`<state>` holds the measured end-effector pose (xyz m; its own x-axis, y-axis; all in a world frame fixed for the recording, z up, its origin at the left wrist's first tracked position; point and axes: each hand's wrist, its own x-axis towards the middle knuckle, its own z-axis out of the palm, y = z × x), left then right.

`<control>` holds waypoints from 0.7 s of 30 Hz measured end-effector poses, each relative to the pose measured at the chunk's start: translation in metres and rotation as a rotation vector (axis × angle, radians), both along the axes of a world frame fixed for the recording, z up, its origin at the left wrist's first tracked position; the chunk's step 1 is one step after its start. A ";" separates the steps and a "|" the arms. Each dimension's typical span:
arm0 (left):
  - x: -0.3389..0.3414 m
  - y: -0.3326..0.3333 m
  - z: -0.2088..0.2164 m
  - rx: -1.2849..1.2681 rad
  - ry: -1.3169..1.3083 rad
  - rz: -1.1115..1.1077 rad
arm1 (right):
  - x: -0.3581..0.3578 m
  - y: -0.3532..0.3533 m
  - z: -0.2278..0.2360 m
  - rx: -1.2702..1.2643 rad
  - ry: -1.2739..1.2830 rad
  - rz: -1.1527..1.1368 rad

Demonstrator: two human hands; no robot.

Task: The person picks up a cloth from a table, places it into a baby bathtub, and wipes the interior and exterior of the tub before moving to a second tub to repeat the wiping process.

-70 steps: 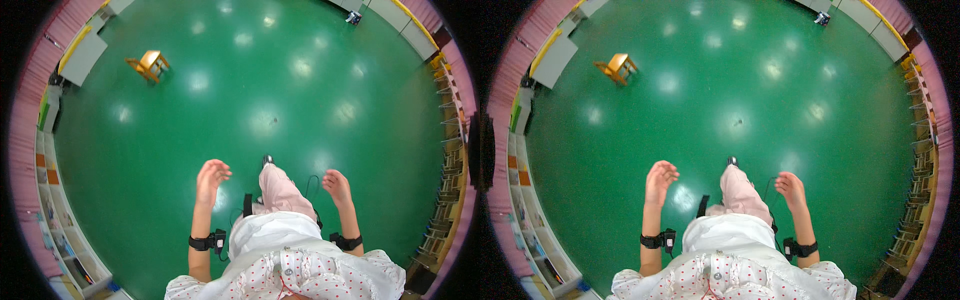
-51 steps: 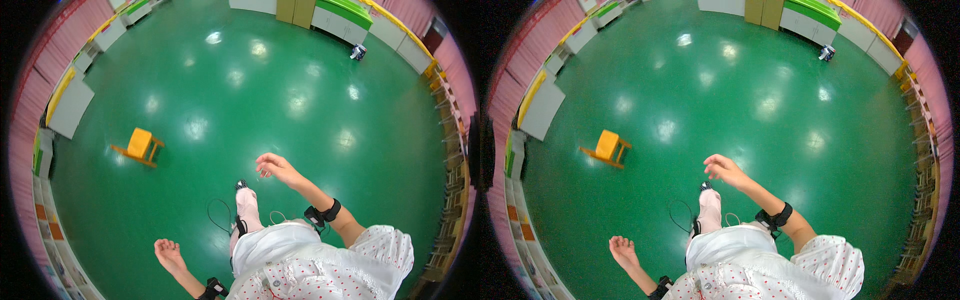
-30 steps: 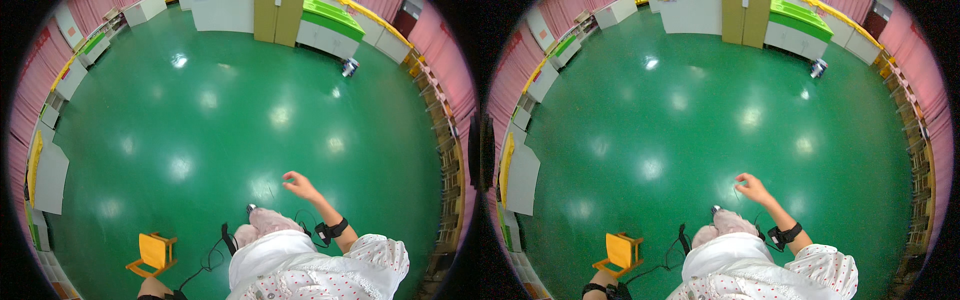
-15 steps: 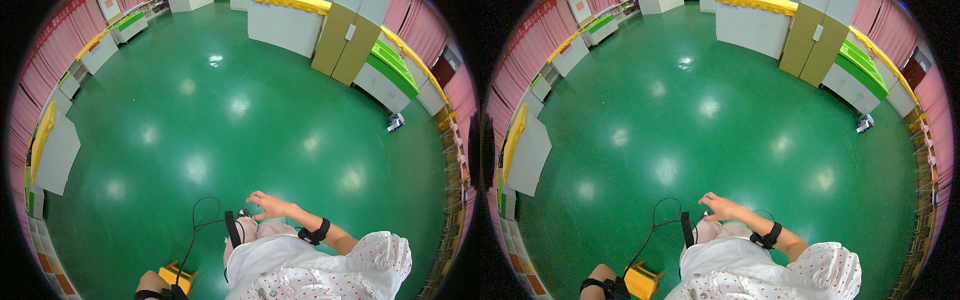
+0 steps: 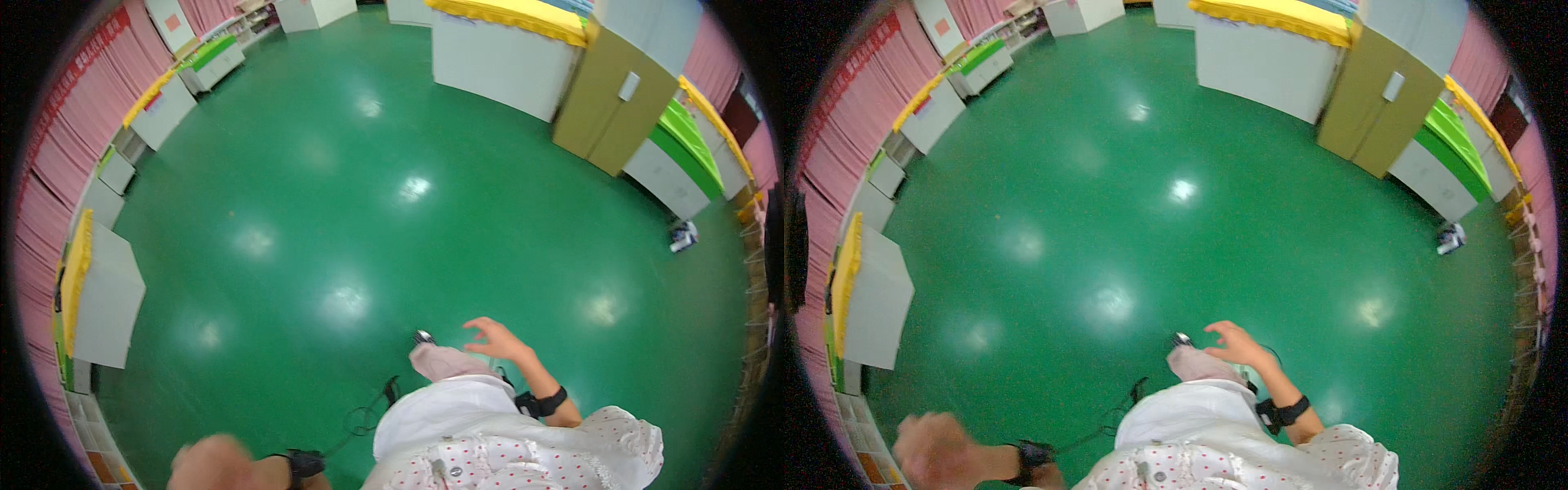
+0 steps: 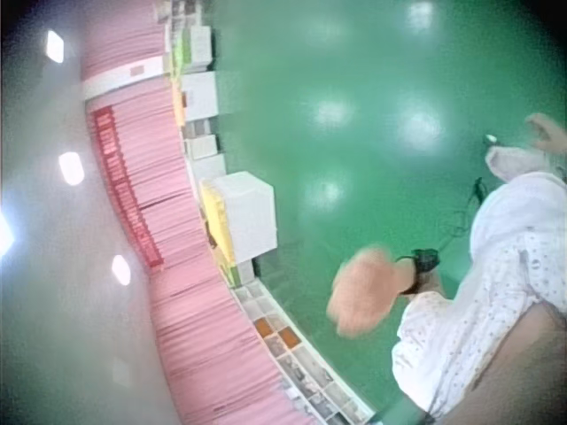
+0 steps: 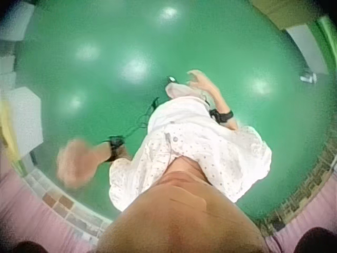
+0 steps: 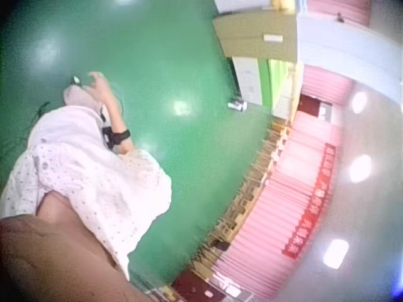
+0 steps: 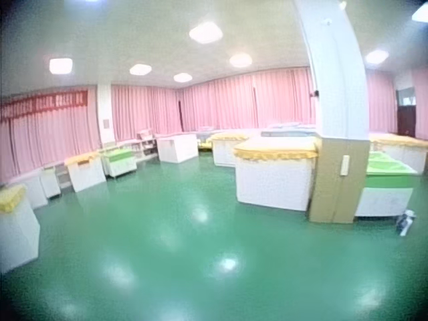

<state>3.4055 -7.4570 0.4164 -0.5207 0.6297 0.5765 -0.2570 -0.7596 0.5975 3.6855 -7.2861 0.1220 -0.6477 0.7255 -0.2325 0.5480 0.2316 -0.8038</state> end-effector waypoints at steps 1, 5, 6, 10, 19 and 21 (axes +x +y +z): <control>-0.028 0.026 -0.025 -0.148 0.008 0.089 | -0.016 0.022 -0.010 0.011 0.019 0.007; -0.147 0.141 -0.132 -1.058 0.360 0.037 | -0.117 0.145 -0.015 -0.518 0.321 -0.263; -0.173 0.151 -0.163 -1.124 0.194 0.067 | -0.148 0.171 -0.012 -0.564 0.315 -0.194; -0.266 0.206 -0.237 -1.233 -0.360 0.157 | -0.286 0.289 0.016 -0.784 0.440 0.102; -0.440 0.511 -0.232 -1.058 -0.304 -0.030 | -0.462 0.528 0.028 -1.029 0.750 -0.298; -0.473 0.581 -0.237 -1.080 -0.245 -0.141 | -0.480 0.574 0.022 -0.932 0.673 -0.363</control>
